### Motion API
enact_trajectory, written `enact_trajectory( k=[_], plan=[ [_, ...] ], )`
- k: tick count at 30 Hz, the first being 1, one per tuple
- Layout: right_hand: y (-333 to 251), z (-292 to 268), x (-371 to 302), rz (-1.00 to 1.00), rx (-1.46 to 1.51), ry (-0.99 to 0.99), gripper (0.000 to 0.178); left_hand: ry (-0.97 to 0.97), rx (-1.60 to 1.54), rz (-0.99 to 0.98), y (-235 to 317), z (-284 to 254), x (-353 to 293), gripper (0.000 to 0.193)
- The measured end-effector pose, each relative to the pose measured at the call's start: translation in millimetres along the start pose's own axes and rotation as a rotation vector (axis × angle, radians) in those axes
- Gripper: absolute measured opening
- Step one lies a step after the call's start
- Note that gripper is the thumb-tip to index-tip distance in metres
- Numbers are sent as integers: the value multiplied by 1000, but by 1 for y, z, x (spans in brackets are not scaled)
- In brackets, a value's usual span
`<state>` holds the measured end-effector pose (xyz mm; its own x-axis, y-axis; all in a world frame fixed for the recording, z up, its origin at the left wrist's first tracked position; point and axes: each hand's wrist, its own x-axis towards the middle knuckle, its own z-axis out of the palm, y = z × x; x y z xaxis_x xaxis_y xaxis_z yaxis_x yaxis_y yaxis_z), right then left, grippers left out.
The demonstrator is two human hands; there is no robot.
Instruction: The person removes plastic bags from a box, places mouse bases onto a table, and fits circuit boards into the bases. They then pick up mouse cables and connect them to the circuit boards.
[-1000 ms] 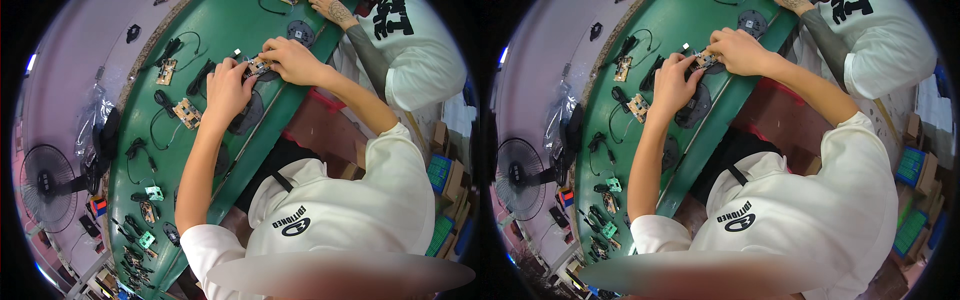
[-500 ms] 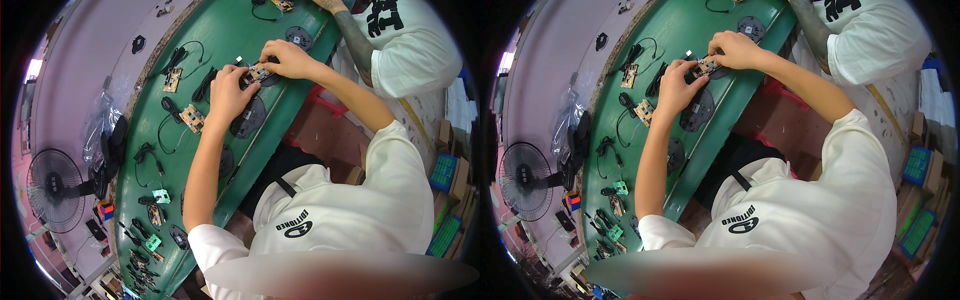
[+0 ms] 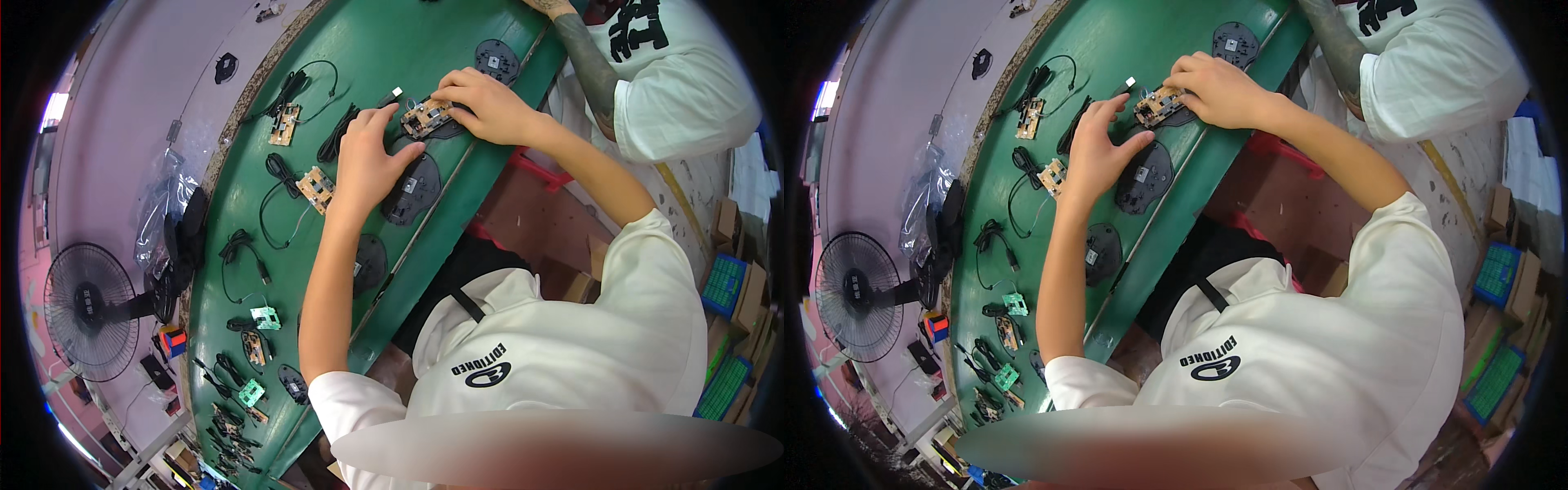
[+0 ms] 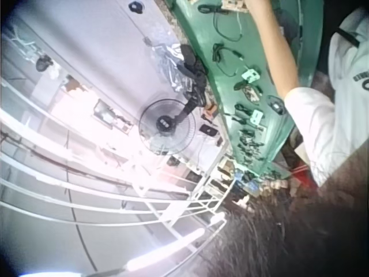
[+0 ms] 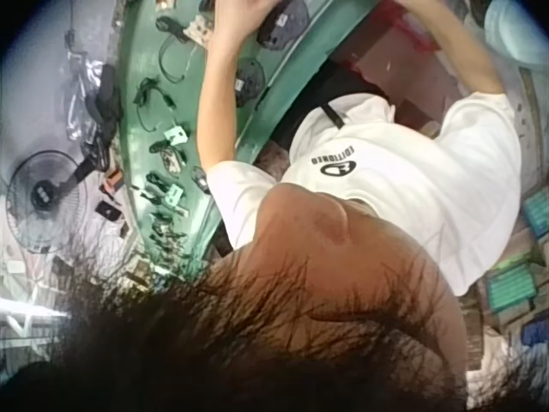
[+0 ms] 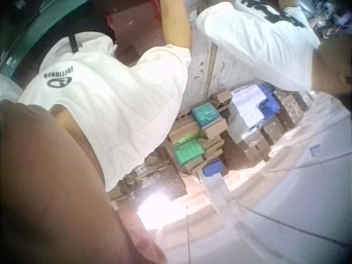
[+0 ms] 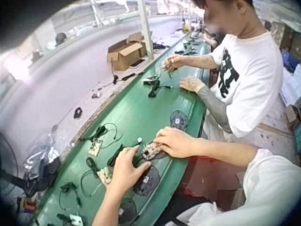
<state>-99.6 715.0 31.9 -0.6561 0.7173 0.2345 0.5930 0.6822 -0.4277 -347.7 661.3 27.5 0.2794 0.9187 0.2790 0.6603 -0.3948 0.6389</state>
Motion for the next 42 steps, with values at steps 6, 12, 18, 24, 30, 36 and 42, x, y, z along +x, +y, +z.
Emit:
enact_trajectory(
  k=[6, 12, 18, 24, 30, 36, 42],
  plan=[
    [-1, 5, -2, 0, -4, 68, 26, 42, 25, -37, 1, 9, 4, 59],
    [-4, 10, -6, -14, -9, 113, 28, -30, 77, -41, -11, 11, 10, 53],
    [-3, 10, -11, -22, -6, 128, 30, -100, 8, 13, -15, 11, 17, 54],
    [-5, 9, -10, -26, 4, 162, 26, -185, -58, 15, -15, 3, 27, 53],
    [-7, 8, -9, -21, 51, 164, 26, -221, -91, 21, -10, 3, 31, 55],
    [-8, 7, -7, -22, 44, 159, 28, -216, -94, 41, -14, 2, 32, 58],
    [-3, -4, 10, 54, 122, 84, 33, -75, 39, -67, 9, 9, 19, 55]
  ],
)
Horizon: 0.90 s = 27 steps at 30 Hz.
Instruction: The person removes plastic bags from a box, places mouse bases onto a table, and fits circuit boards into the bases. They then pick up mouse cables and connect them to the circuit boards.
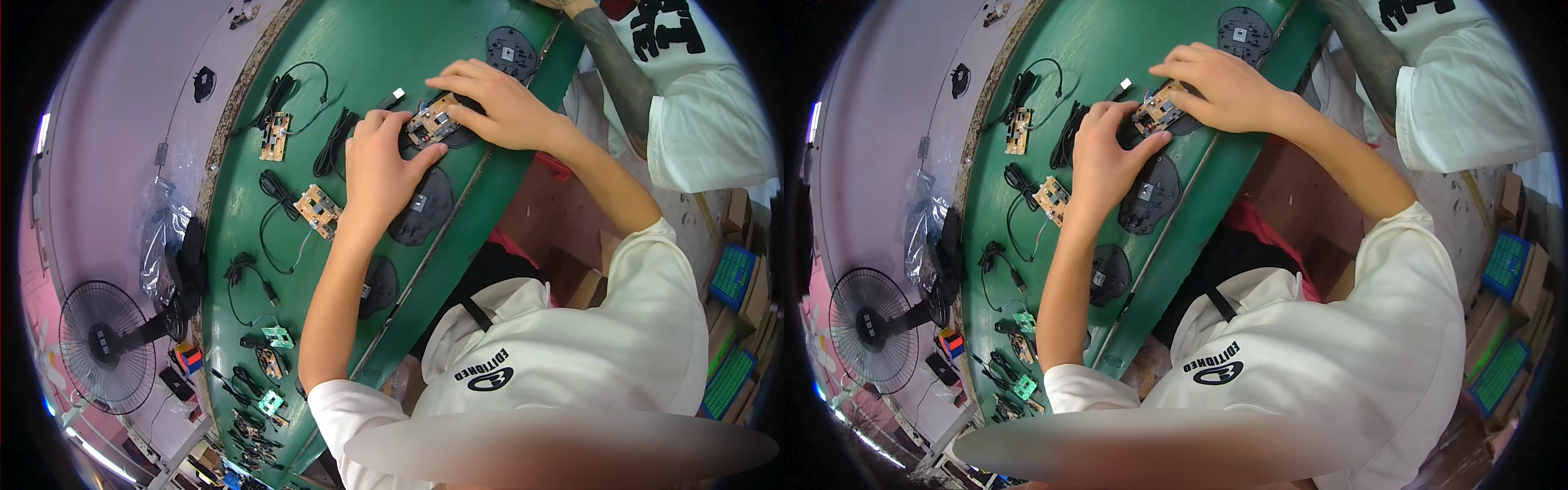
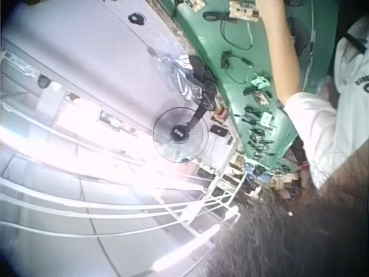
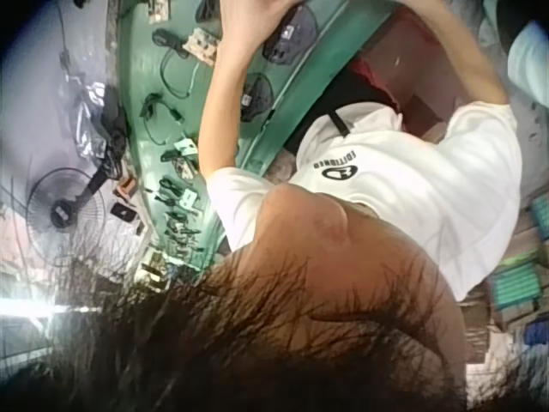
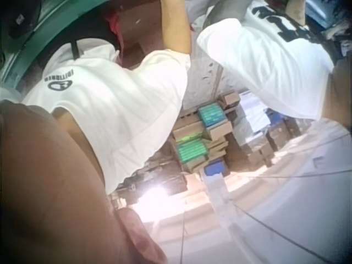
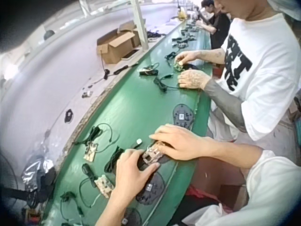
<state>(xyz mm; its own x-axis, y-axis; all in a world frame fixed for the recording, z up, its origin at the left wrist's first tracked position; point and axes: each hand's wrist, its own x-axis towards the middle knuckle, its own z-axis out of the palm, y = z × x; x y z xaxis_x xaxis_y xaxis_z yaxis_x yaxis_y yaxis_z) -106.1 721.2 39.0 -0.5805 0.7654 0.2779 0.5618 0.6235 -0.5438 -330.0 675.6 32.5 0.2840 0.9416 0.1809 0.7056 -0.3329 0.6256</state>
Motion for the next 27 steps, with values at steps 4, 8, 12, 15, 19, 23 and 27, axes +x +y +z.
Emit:
enact_trajectory(
  k=[4, 8, 12, 15, 19, 23, 27],
  plan=[
    [1, 13, 23, 4, -138, -106, 28, 83, -2, -26, 2, 7, -2, 51],
    [5, 7, 40, -72, -49, -205, 24, 125, -32, -49, 2, 6, -5, 48],
    [12, -1, 51, -71, 117, -335, 22, 119, -40, -54, 4, 5, -8, 48],
    [11, 2, 53, -76, 193, -391, 19, 127, -32, -40, 2, 2, -15, 47],
    [5, 3, 47, -112, 276, -353, 10, 111, -46, -14, -1, -4, -22, 46],
    [2, 12, 40, -156, 142, -284, 5, 129, -25, 22, -5, -3, -26, 46],
    [-3, 16, 36, -171, 61, -247, 5, 150, -12, 53, -9, -2, -26, 46]
  ],
)
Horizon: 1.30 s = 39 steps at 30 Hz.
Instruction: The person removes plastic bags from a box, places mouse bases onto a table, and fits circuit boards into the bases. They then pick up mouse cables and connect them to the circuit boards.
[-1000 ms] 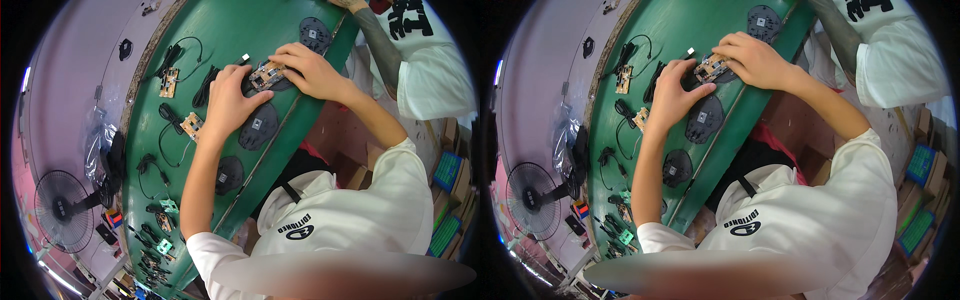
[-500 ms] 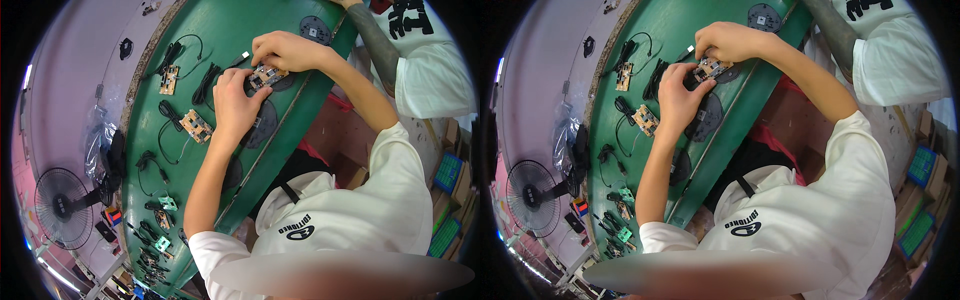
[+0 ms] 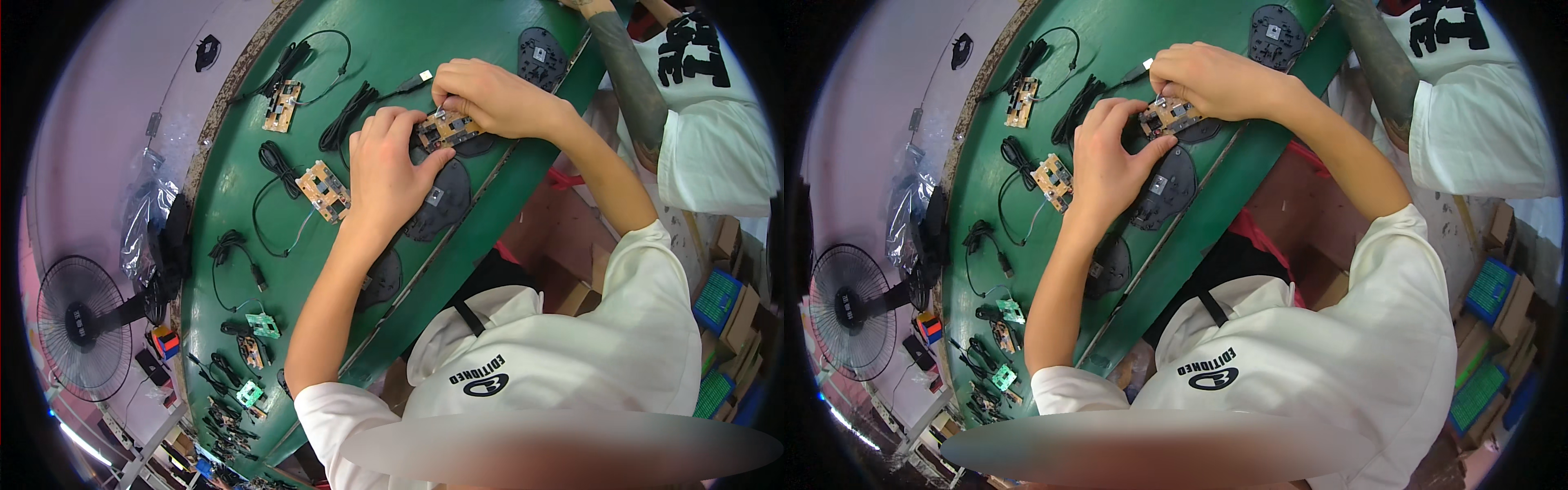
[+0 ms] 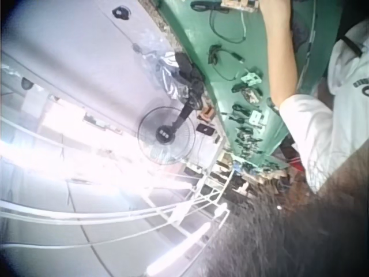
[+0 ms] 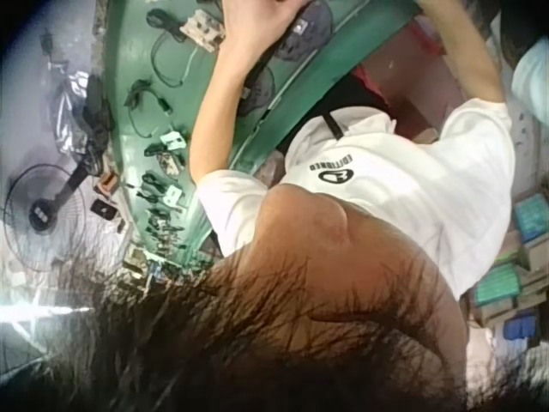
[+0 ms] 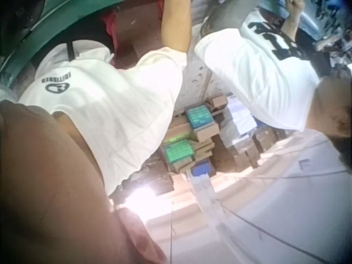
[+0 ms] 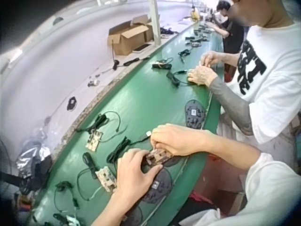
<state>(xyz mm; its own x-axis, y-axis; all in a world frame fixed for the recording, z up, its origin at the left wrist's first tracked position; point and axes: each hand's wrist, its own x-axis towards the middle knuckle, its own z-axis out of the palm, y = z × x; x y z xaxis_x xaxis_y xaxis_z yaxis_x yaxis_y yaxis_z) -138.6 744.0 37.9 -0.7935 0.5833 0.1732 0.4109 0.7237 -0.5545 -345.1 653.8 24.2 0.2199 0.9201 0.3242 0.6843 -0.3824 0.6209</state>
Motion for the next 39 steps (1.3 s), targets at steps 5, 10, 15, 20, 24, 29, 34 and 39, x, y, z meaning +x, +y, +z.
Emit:
enact_trajectory(
  k=[5, 10, 15, 20, 24, 29, 34, 39],
  plan=[
    [-2, 1, -3, 36, -32, 25, 5, -20, -21, -15, 1, 0, 4, 45],
    [-2, 4, -3, 13, -39, 48, 5, -61, -27, -72, 2, -2, 7, 45],
    [-6, 4, -3, 29, -55, 69, 4, -75, -47, -74, 1, -1, 8, 45],
    [-8, 3, 1, 79, -95, 30, 4, -95, 26, -48, 4, -6, 8, 44],
    [-7, -2, -1, 125, -46, -4, 8, -79, 109, 21, 3, -7, 7, 44],
    [-22, -12, -37, 88, -73, 125, 23, -152, 197, 49, 9, -16, 12, 43],
    [-24, -8, -46, 84, -81, 143, 28, -162, 271, 151, 10, -20, 13, 43],
    [-35, -9, -44, 164, -132, 90, 32, -113, 161, 172, 1, -16, 11, 43]
  ],
)
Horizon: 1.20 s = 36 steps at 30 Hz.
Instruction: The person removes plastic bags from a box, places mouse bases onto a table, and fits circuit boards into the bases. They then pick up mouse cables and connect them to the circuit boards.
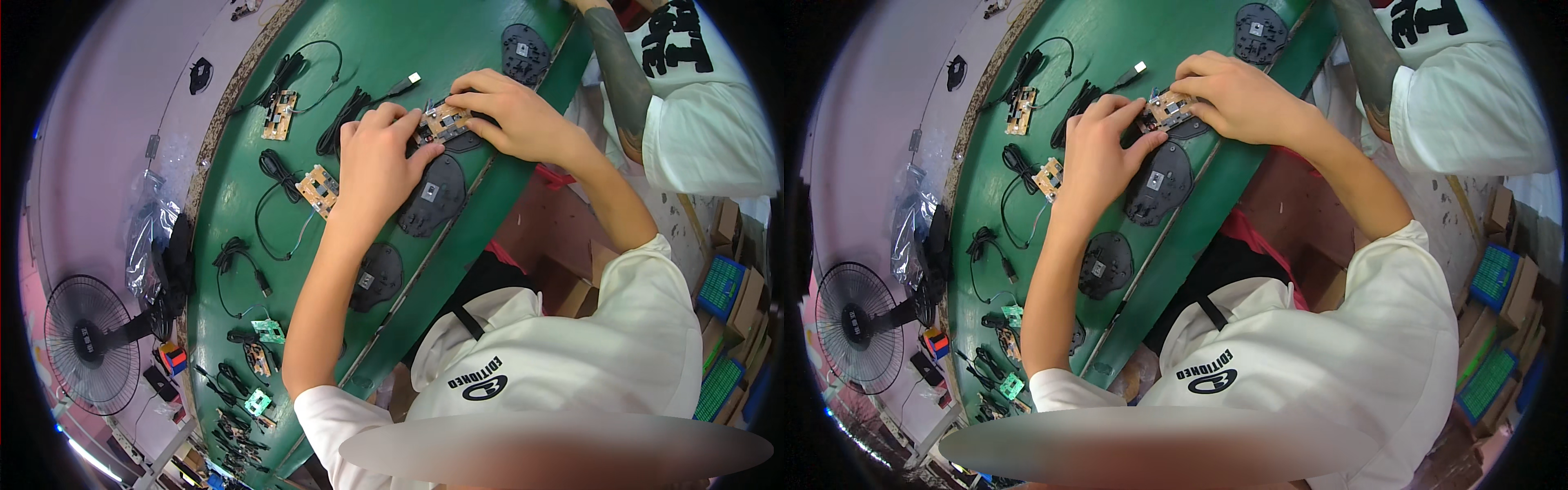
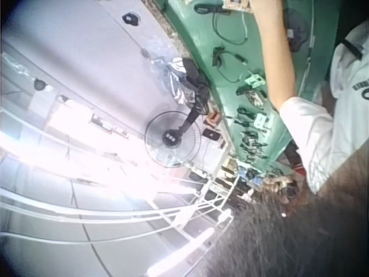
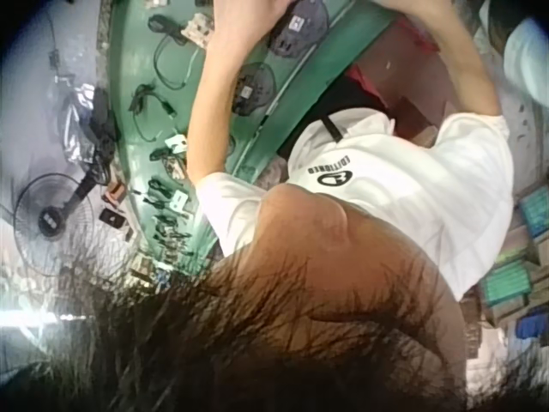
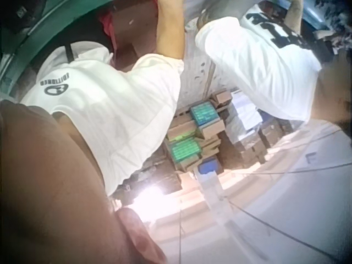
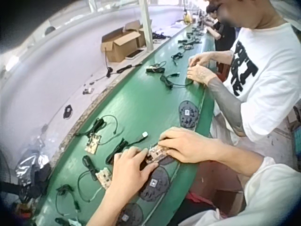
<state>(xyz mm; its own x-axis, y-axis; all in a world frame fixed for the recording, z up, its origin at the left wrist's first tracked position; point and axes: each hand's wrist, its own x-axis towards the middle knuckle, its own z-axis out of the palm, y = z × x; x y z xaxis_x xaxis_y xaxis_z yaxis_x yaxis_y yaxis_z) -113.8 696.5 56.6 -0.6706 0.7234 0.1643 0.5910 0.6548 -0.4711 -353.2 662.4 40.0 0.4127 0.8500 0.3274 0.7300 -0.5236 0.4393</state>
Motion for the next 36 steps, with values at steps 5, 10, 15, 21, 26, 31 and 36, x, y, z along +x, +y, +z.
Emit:
enact_trajectory(
  k=[5, 10, 15, 21, 26, 31, 36],
  plan=[
    [-4, 3, -1, 4, -29, 15, 30, -73, -259, -208, 0, -1, 5, 43],
    [-9, 15, 0, -43, -99, 83, 27, -41, -151, -146, 0, 0, 4, 38],
    [-12, 32, 23, -117, -28, 99, 35, 23, 20, -99, -8, -11, -11, 34],
    [-13, 36, 26, -131, -47, 126, 35, 44, -76, -174, -13, -14, -20, 37],
    [-17, 42, 25, -105, -81, 130, 37, -13, -26, -132, -14, -17, -17, 34],
    [-21, 44, 26, -91, -111, 143, 38, -50, 35, -107, -10, -18, -14, 36],
    [-25, 43, 27, -95, -129, 180, 39, -51, 56, -87, -12, -18, -14, 37]
  ],
)
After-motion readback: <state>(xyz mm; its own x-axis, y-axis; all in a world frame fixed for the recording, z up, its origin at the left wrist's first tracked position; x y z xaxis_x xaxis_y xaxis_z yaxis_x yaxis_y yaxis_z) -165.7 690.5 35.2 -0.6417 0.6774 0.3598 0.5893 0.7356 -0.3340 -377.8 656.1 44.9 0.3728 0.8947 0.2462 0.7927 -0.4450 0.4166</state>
